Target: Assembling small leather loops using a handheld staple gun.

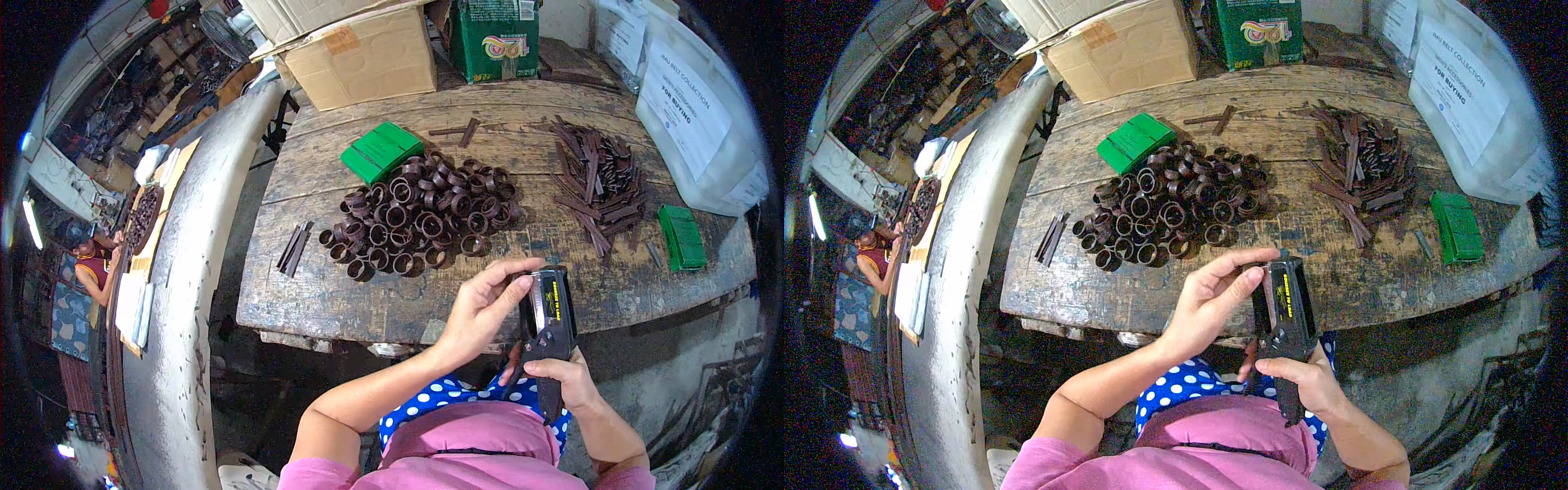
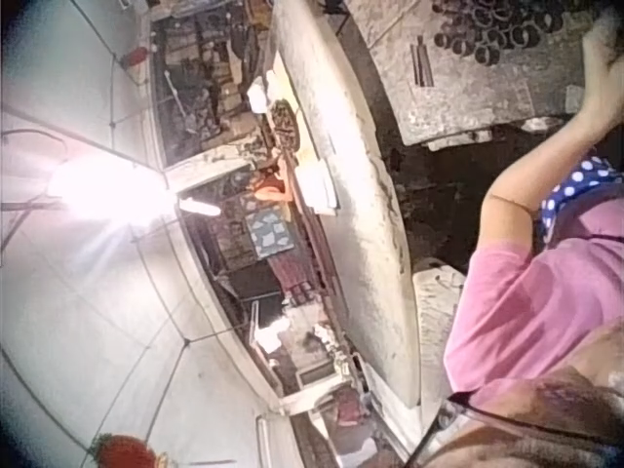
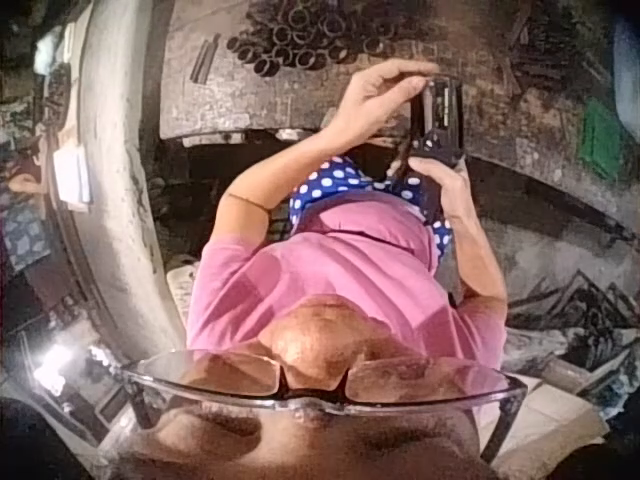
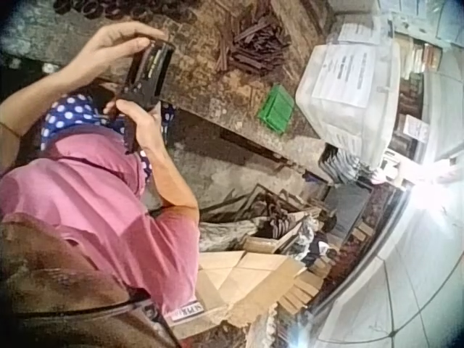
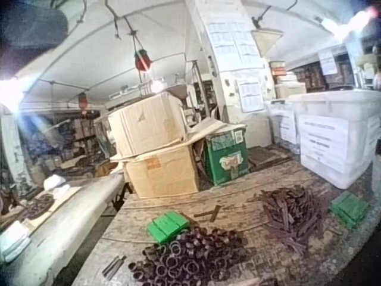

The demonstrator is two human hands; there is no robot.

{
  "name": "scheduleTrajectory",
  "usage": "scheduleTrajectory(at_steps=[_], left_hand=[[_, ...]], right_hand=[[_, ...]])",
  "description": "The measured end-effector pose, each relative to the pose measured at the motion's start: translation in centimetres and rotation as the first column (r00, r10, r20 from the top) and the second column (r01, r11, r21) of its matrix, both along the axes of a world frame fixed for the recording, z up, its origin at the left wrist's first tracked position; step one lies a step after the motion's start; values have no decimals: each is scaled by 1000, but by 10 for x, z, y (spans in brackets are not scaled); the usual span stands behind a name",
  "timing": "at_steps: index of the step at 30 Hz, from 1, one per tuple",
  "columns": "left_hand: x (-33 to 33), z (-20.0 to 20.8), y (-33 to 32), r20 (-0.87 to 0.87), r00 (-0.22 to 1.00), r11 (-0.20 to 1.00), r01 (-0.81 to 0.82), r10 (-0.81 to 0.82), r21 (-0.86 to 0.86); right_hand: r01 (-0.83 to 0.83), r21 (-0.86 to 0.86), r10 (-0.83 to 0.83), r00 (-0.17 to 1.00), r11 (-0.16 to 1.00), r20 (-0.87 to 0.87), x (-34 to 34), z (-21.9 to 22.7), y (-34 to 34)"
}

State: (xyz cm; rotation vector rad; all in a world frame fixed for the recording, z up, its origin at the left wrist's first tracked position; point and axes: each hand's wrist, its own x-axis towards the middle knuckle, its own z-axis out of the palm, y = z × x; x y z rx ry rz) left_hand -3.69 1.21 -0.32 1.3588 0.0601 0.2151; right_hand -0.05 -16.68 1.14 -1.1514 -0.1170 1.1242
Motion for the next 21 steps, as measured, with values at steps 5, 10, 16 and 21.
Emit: scheduleTrajectory(at_steps=[5,10,16,21], left_hand=[[18,4,42,283,900,804,-427,332,415],[35,-1,105,512,803,165,-574,304,802],[39,-14,137,342,877,0,-364,337,932],[52,11,101,422,906,89,-424,41,901]], right_hand=[[-35,0,35,998,999,-47,2,5,-11],[24,-26,-24,1000,999,-6,5,0,-27],[96,-42,-94,994,995,52,11,0,-34],[188,-46,-185,980,981,76,18,2,-40]])
